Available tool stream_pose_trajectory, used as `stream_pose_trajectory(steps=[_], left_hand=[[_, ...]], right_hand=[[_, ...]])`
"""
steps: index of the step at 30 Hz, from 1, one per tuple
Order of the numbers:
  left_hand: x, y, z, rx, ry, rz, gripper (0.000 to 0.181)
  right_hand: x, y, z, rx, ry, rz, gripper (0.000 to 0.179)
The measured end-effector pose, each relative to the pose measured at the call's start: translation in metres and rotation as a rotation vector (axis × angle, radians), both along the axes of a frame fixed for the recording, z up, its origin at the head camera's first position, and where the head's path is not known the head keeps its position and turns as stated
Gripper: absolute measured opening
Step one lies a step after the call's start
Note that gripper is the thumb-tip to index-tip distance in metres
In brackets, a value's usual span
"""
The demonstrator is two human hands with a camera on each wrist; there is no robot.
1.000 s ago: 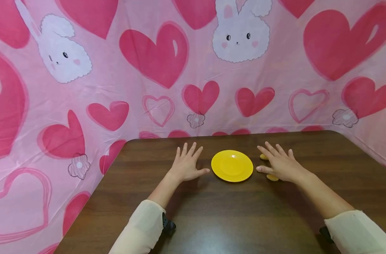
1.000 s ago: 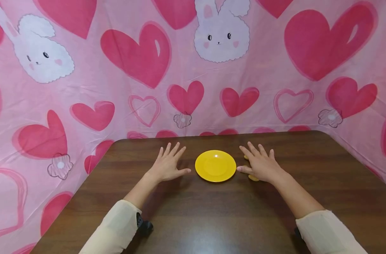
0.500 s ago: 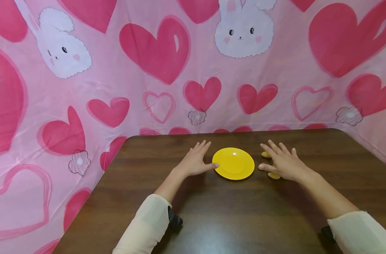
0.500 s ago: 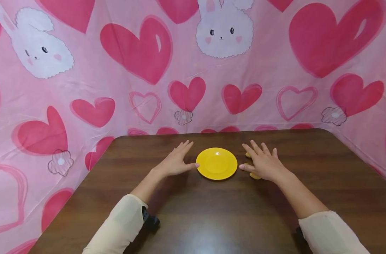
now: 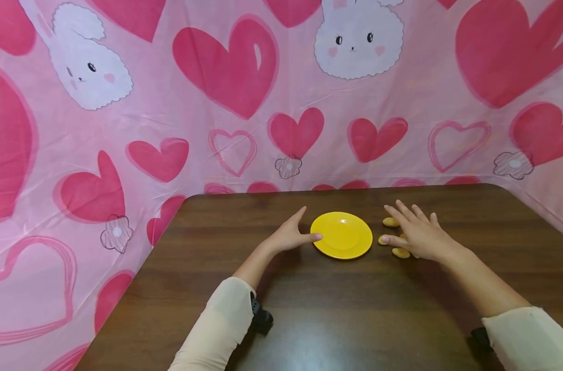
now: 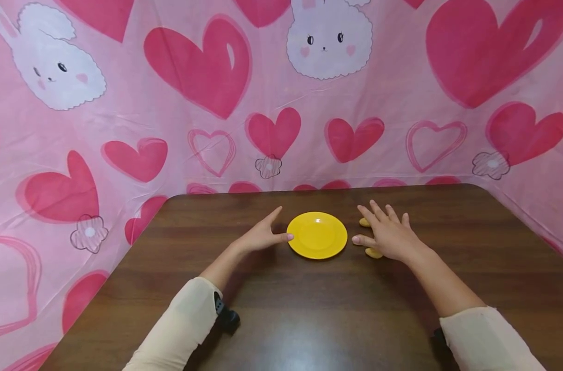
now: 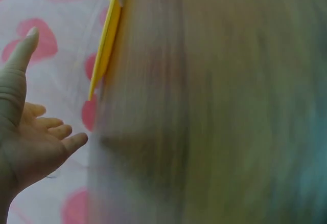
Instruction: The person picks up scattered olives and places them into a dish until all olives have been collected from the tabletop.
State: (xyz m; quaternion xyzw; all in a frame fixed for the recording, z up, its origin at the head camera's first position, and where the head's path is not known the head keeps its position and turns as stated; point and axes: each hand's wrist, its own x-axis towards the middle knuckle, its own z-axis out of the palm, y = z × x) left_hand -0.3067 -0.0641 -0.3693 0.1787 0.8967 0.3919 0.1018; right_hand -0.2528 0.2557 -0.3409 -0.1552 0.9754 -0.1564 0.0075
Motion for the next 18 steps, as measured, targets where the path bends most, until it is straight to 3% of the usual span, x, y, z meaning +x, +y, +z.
stream_pose_trajectory(steps=[10,18], left_hand=[[-0.008,0.001,-0.016,0.077,-0.051,0.061,0.088],[-0.008,0.005,-0.019,0.033,-0.084,0.019,0.083]], right_hand=[[-0.002,0.003,-0.001,0.015,-0.015,-0.017,0.088],[-0.004,0.007,-0.004,0.040,-0.025,-0.022,0.087]])
